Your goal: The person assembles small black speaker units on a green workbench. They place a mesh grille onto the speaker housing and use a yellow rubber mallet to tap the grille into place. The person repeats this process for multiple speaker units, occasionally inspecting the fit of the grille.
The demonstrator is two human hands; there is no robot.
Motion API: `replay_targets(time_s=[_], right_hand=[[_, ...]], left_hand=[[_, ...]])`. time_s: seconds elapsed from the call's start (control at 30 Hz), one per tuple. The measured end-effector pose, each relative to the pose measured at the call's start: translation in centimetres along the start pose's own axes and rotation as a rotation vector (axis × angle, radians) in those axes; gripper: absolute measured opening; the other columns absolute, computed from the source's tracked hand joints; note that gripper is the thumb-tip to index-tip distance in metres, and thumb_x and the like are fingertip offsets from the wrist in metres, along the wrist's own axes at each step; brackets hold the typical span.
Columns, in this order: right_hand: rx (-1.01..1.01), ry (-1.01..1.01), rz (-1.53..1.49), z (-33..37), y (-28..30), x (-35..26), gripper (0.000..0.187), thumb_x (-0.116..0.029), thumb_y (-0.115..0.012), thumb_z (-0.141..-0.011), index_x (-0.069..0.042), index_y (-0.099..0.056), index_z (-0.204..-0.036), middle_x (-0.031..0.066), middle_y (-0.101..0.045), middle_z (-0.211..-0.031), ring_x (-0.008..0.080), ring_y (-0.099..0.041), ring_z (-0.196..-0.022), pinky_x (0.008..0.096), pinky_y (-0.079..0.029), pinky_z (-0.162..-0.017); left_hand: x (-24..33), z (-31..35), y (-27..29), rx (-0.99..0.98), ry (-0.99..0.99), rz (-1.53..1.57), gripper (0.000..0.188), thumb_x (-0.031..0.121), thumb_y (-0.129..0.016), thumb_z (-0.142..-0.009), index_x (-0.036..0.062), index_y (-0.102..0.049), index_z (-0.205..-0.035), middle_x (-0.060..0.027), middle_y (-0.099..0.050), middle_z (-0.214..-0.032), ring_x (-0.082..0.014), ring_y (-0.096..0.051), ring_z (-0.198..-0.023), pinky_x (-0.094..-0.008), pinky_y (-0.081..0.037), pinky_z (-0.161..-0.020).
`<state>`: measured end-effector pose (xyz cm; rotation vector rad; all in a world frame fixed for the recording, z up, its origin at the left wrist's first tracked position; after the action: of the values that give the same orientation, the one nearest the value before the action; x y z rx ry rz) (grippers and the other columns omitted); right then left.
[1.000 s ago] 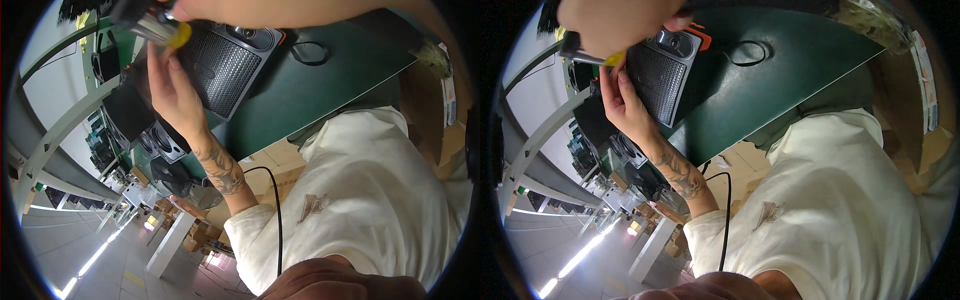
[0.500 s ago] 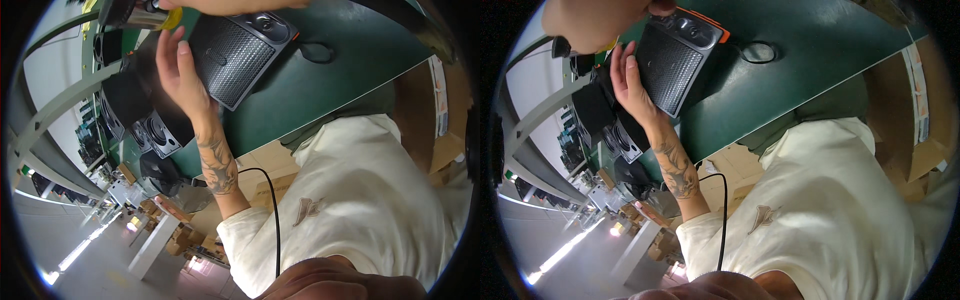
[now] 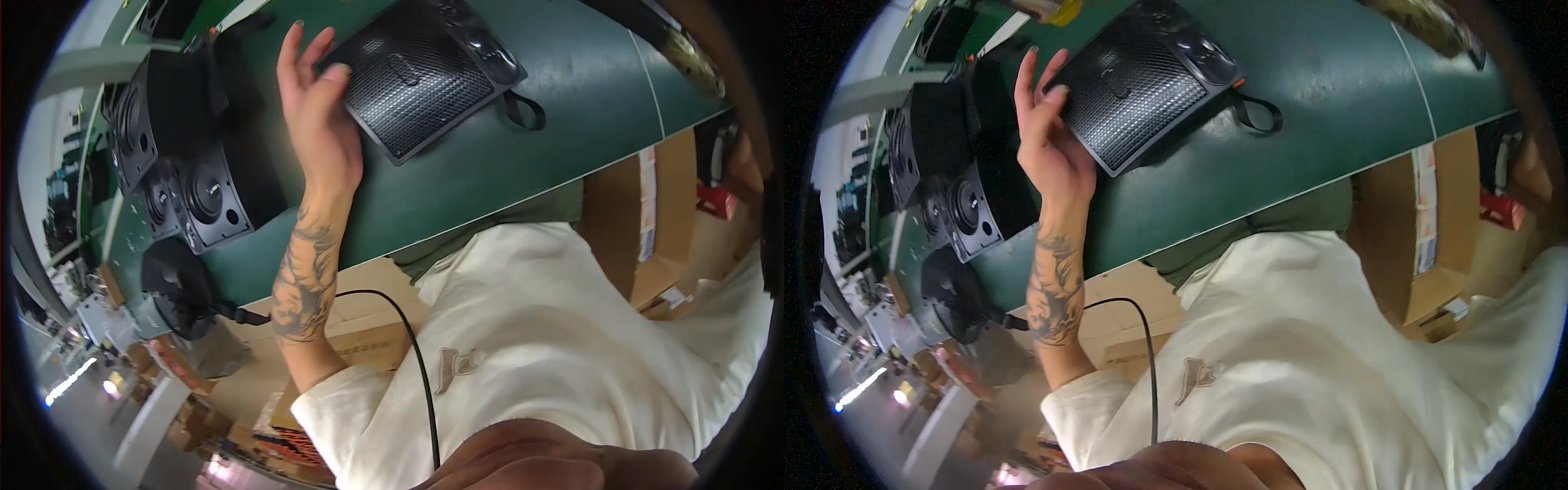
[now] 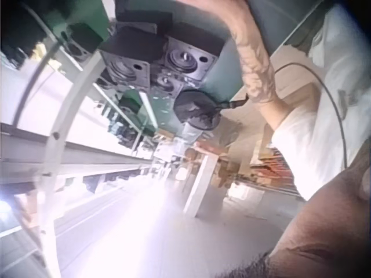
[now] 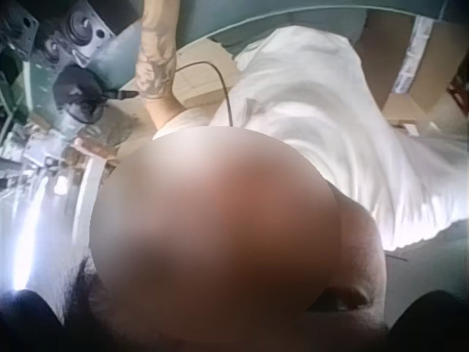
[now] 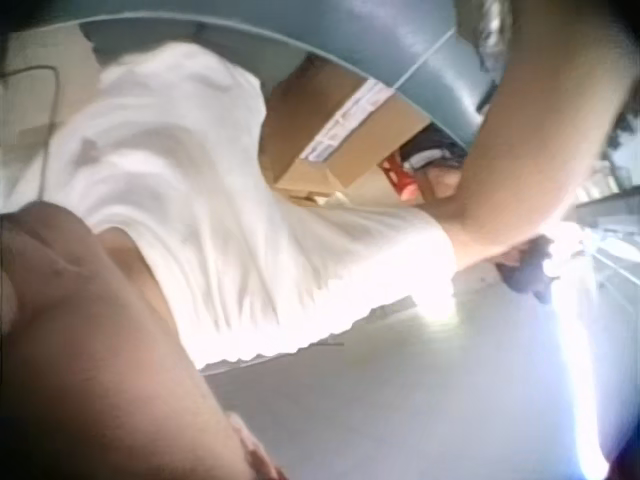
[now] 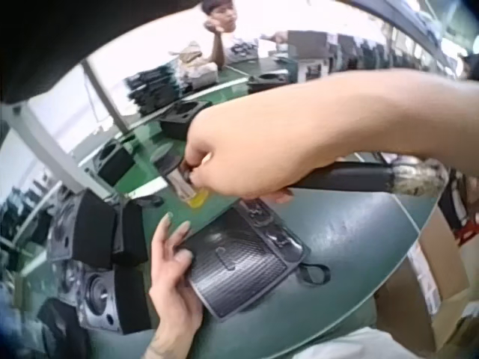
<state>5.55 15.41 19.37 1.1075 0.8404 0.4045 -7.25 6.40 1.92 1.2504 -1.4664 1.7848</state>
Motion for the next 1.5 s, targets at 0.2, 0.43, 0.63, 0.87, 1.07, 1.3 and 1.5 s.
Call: replay_targets(time_s=[0.2,0.43,0.63,0.87,1.07,1.3,1.5], right_hand=[[-0.323,-0.140,-0.258,-3.3,-1.6,-2.7,0.027,-0.019,-0.048,-0.104,0.001,-0.060,-0.090,0.0055,-0.055,-0.064,0.0152,-0.053,-0.052,0.0333,-0.045,-0.053],[-0.296,-0.020,-0.230,-2.5,-3.2,-2.8,0.026,-0.018,-0.052,-0.105,0.006,-0.062,-0.110,0.0040,-0.060,-0.073,0.0113,-0.056,-0.064,0.0301,-0.048,-0.061],[-0.339,0.204,-0.111,-2.4,-4.6,-3.3,0.024,-0.016,-0.052,-0.104,0.002,-0.063,-0.116,0.0053,-0.058,-0.071,0.0117,-0.055,-0.065,0.0310,-0.046,-0.060],[-0.116,0.142,-0.318,-1.1,-3.5,-2.9,0.028,-0.013,-0.050,-0.107,0.003,-0.060,-0.127,-0.0011,-0.054,-0.070,0.0054,-0.047,-0.062,0.0257,-0.039,-0.054],[-0.015,0.144,-0.541,-0.5,-3.9,-0.8,0.043,-0.013,-0.051,-0.108,0.003,-0.050,-0.147,-0.0030,-0.054,-0.075,0.0022,-0.044,-0.060,0.0212,-0.036,-0.051],[-0.308,0.167,-0.410,1.4,-7.5,0.7,0.049,-0.014,-0.057,-0.106,0.000,-0.047,-0.151,0.0063,-0.064,-0.081,0.0100,-0.055,-0.068,0.0272,-0.047,-0.062],[-0.155,0.176,-0.349,3.0,-5.3,-0.1,0.047,-0.010,-0.060,-0.105,0.004,-0.047,-0.148,0.0030,-0.065,-0.084,0.0087,-0.054,-0.069,0.0267,-0.045,-0.061]], left_hand=[[-1.4,2.1,-0.3,0.049,-0.020,-0.063,0.085,0.001,-0.066,-0.094,0.0025,-0.016,-0.163,-0.0171,-0.041,-0.153,-0.0217,-0.056,-0.125,-0.0346,-0.047,-0.107],[-1.5,1.1,-1.0,-0.008,-0.030,-0.007,0.067,0.007,-0.068,-0.095,0.0006,-0.036,-0.153,-0.0175,-0.052,-0.143,-0.0238,-0.054,-0.130,-0.0362,-0.043,-0.111],[-1.3,0.7,-0.9,-0.071,-0.003,0.098,0.066,-0.002,-0.072,-0.091,-0.0026,-0.039,-0.148,-0.0117,-0.055,-0.137,-0.0172,-0.057,-0.123,-0.0293,-0.048,-0.103],[-1.1,0.9,-1.6,-0.043,0.029,0.067,0.064,0.004,-0.070,-0.095,-0.0028,-0.039,-0.151,-0.0113,-0.056,-0.136,-0.0176,-0.057,-0.123,-0.0301,-0.046,-0.105],[-2.7,-0.3,0.9,-0.005,0.099,0.356,0.038,0.022,-0.051,-0.109,-0.0039,-0.059,-0.135,-0.0123,-0.065,-0.128,-0.0168,-0.057,-0.123,-0.0298,-0.041,-0.108],[-2.3,-0.7,-0.3,-0.111,0.061,0.172,0.031,0.017,-0.050,-0.109,-0.0034,-0.065,-0.125,-0.0075,-0.071,-0.118,-0.0128,-0.064,-0.107,-0.0288,-0.049,-0.098],[-2.0,-0.7,0.1,-0.073,0.082,0.154,0.030,0.017,-0.055,-0.107,-0.0046,-0.065,-0.125,-0.0079,-0.071,-0.117,-0.0125,-0.065,-0.106,-0.0269,-0.051,-0.094]])
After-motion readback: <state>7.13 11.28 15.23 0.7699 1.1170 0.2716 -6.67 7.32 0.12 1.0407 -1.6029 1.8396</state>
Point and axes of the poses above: each hand's wrist, its own z-axis away from the middle knuckle, its own y-axis out of the back of the hand, x = y × z, the point moved 8 cm from there along -z, towards the middle knuckle
